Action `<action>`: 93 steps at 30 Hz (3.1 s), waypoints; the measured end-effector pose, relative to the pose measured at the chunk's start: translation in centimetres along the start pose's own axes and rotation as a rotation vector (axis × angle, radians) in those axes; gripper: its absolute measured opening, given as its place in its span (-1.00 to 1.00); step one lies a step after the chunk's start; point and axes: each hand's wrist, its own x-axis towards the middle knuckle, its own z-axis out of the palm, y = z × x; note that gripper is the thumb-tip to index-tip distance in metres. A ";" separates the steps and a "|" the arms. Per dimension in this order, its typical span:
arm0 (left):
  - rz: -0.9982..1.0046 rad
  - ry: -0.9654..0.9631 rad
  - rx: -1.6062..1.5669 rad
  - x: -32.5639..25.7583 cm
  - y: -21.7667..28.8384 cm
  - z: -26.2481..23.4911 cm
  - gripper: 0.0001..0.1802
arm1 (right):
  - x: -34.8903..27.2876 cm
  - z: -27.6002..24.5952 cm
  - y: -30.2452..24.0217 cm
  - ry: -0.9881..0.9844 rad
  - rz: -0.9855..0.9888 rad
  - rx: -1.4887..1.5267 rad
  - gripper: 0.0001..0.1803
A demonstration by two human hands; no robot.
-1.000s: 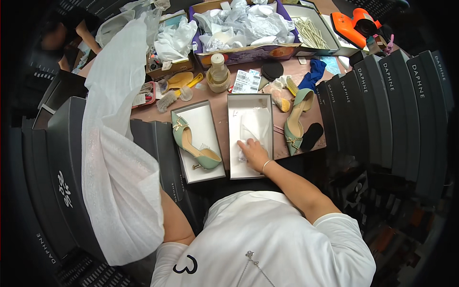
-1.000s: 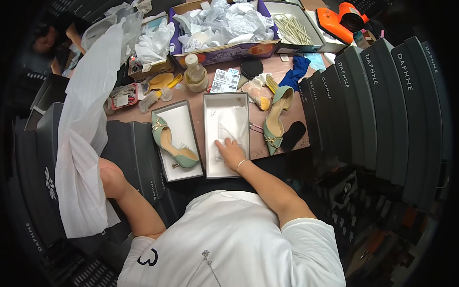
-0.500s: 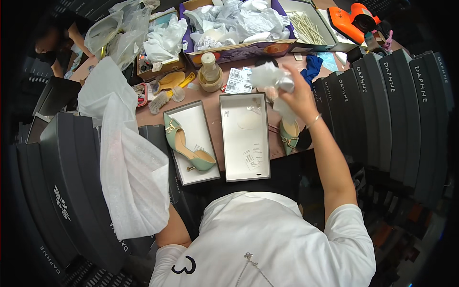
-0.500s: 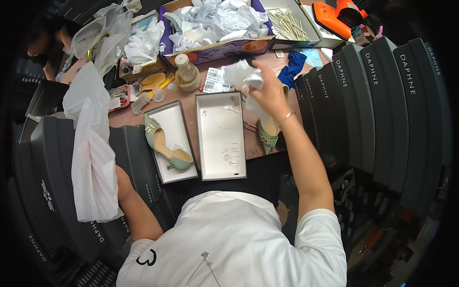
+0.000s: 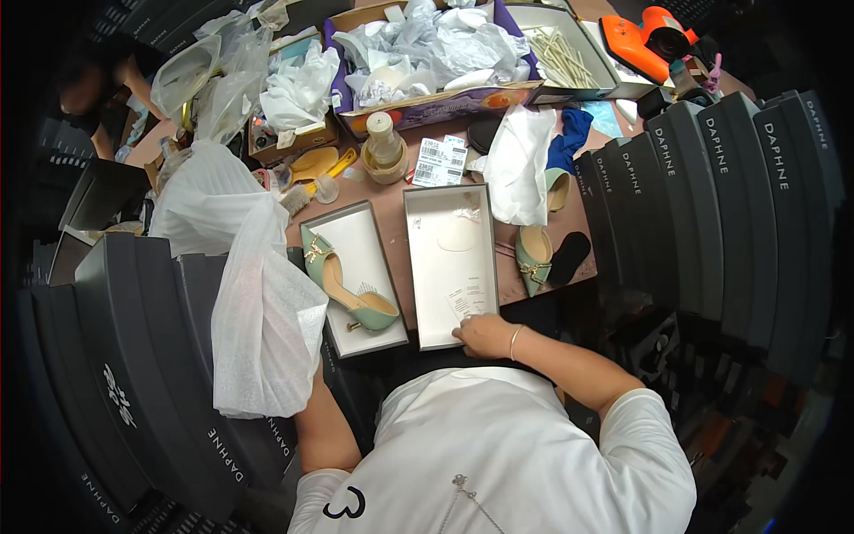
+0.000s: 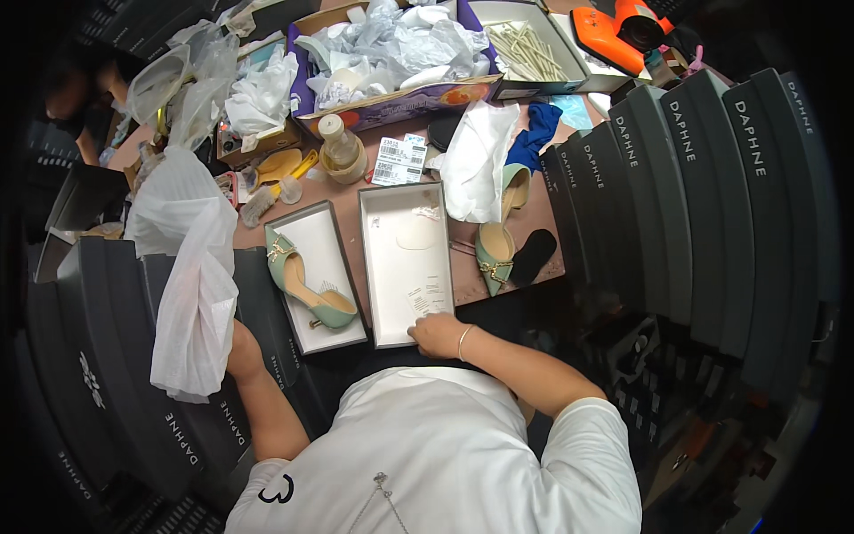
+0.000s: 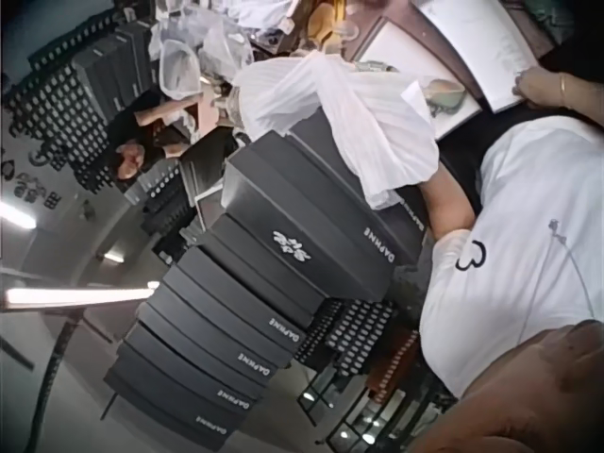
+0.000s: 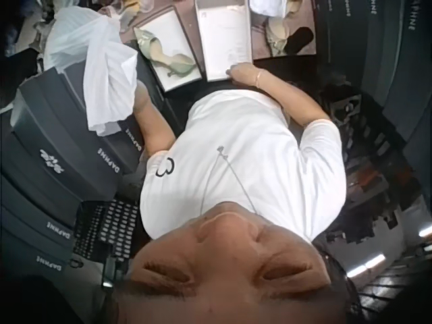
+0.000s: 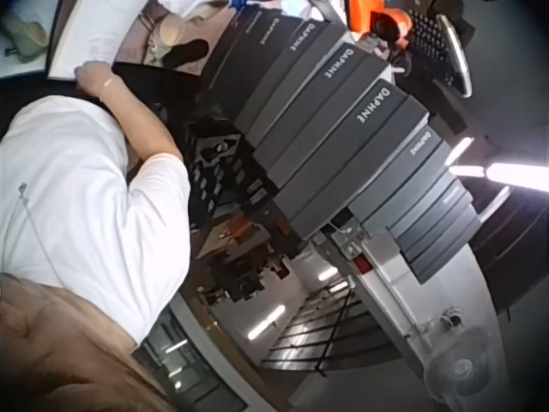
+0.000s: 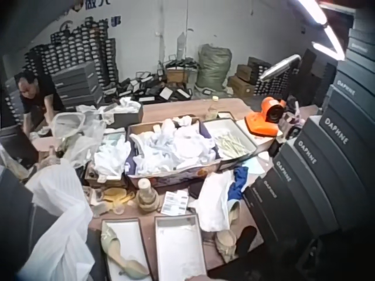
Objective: Pack a pair of high-heeled shoes into a shoe box with protective tissue paper.
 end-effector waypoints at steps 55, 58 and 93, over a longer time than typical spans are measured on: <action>-0.078 -0.801 -1.260 4.2 12.8 -5.2 -0.62 | -10.6 -8.7 -3.7 1.328 0.069 1.208 -0.79; -0.227 -0.821 -1.065 1.6 8.2 -1.7 -0.52 | -13.3 -8.5 -0.5 1.401 0.091 1.332 -0.76; -1.011 -1.293 -0.982 -11.4 16.1 2.0 -0.04 | 5.0 -1.9 1.7 0.180 0.240 -0.209 0.30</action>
